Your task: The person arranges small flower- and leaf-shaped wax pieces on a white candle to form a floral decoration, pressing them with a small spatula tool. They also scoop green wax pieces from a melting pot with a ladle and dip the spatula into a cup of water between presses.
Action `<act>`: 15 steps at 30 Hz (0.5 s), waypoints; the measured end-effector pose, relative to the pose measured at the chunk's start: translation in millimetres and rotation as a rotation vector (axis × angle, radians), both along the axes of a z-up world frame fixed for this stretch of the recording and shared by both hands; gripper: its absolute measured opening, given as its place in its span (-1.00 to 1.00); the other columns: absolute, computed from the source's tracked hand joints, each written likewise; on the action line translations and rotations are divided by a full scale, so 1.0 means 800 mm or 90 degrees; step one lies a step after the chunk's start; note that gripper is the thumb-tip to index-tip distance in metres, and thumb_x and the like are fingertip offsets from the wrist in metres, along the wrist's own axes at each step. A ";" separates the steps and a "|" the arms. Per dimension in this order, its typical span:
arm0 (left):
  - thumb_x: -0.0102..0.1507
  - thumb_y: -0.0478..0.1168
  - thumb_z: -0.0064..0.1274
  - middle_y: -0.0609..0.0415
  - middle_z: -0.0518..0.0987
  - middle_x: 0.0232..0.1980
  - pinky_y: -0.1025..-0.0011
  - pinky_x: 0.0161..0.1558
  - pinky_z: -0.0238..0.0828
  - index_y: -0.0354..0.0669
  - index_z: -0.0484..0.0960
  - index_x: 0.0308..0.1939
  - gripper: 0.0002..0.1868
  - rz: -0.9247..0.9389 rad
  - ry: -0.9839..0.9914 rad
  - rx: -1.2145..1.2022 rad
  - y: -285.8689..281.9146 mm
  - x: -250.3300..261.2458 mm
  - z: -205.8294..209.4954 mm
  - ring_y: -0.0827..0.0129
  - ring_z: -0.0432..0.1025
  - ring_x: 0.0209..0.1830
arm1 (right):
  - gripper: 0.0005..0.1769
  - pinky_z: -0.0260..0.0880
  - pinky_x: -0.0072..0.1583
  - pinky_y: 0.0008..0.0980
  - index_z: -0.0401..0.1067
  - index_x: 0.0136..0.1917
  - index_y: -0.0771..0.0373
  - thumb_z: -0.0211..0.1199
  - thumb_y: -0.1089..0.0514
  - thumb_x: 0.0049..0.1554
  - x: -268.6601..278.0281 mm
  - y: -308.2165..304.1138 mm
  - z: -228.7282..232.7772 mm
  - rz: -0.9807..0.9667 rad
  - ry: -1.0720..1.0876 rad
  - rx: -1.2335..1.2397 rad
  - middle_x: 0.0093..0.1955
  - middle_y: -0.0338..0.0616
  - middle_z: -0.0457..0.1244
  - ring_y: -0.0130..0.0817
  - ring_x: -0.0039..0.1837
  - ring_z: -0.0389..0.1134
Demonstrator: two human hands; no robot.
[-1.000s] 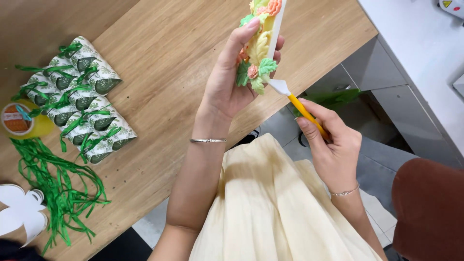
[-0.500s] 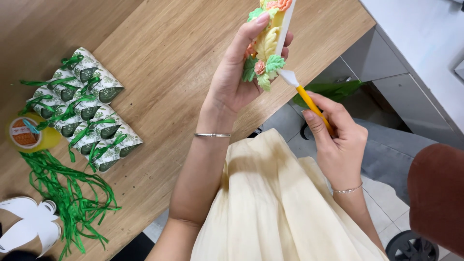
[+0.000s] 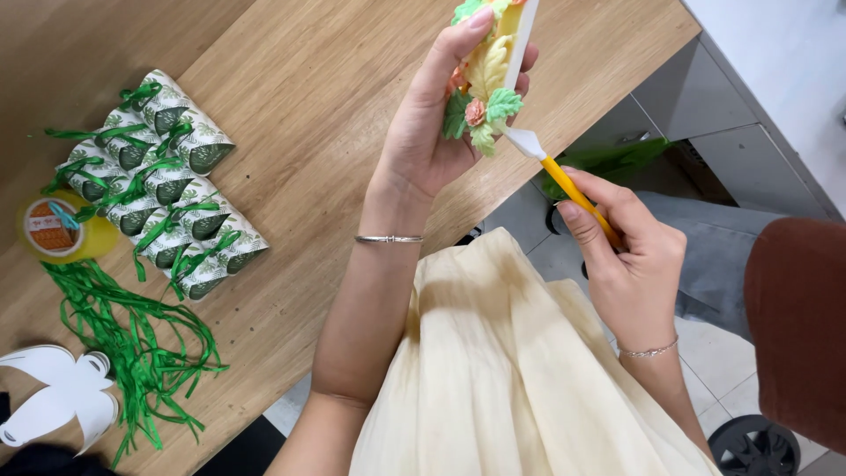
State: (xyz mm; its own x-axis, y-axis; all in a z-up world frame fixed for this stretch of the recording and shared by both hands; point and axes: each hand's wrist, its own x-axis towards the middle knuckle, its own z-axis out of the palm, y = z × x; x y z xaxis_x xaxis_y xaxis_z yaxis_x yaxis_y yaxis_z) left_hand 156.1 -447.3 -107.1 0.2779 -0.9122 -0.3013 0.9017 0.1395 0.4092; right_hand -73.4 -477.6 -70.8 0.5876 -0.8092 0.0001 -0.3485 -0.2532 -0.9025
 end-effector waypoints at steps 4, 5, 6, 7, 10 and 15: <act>0.34 -0.02 0.17 -0.13 0.62 -0.02 0.40 -0.06 0.61 -0.31 0.47 0.27 -0.46 0.003 -0.009 0.008 0.005 -0.001 0.001 0.33 0.58 -0.17 | -0.72 0.15 -0.16 -0.67 0.54 0.27 0.28 0.38 0.26 0.29 0.003 0.004 0.001 -0.011 0.008 0.027 -0.19 -0.33 0.29 -0.69 -0.20 0.12; 0.34 -0.02 0.17 -0.13 0.62 -0.02 0.40 -0.06 0.61 -0.31 0.47 0.26 -0.46 0.004 -0.012 0.009 0.006 -0.001 0.001 0.33 0.58 -0.17 | -0.72 0.11 -0.18 -0.66 0.55 0.27 0.27 0.38 0.26 0.29 0.005 0.006 0.001 -0.024 0.014 0.046 -0.22 -0.31 0.26 -0.68 -0.22 0.09; 0.34 -0.02 0.17 -0.13 0.62 -0.02 0.40 -0.06 0.61 -0.31 0.47 0.26 -0.46 0.005 -0.013 0.010 0.008 -0.001 0.003 0.33 0.58 -0.17 | -0.72 0.11 -0.18 -0.66 0.55 0.27 0.27 0.38 0.26 0.29 0.006 0.007 0.001 -0.023 0.013 0.046 -0.22 -0.31 0.26 -0.68 -0.22 0.09; 0.34 -0.02 0.17 -0.14 0.62 -0.02 0.40 -0.06 0.61 -0.32 0.46 0.26 -0.46 0.007 -0.015 0.011 0.009 -0.001 0.004 0.33 0.58 -0.17 | -0.72 0.14 -0.16 -0.66 0.54 0.27 0.28 0.38 0.26 0.29 0.006 0.008 0.001 -0.020 0.006 0.038 -0.20 -0.32 0.28 -0.69 -0.21 0.10; 0.34 -0.02 0.17 -0.14 0.62 -0.02 0.40 -0.06 0.61 -0.32 0.46 0.26 -0.45 0.014 -0.020 0.016 0.012 -0.001 0.008 0.33 0.58 -0.16 | -0.72 0.15 -0.15 -0.67 0.53 0.27 0.28 0.38 0.27 0.29 0.009 0.009 0.003 -0.015 0.003 0.023 -0.20 -0.33 0.28 -0.69 -0.20 0.11; 0.35 -0.02 0.17 -0.14 0.62 -0.01 0.38 -0.05 0.61 -0.32 0.47 0.27 -0.46 0.004 -0.027 0.009 0.014 -0.001 0.008 0.33 0.58 -0.16 | -0.71 0.16 -0.14 -0.67 0.52 0.29 0.29 0.37 0.28 0.31 0.010 0.011 0.005 -0.013 0.005 -0.006 -0.18 -0.35 0.30 -0.70 -0.20 0.12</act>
State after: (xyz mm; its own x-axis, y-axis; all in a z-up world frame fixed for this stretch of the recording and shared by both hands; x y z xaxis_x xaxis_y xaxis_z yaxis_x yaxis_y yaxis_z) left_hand 155.1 -435.9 -101.0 0.2966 -0.9061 -0.3015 0.8825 0.1394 0.4492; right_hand -65.2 -469.2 -66.9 0.5715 -0.8206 0.0029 -0.3605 -0.2542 -0.8975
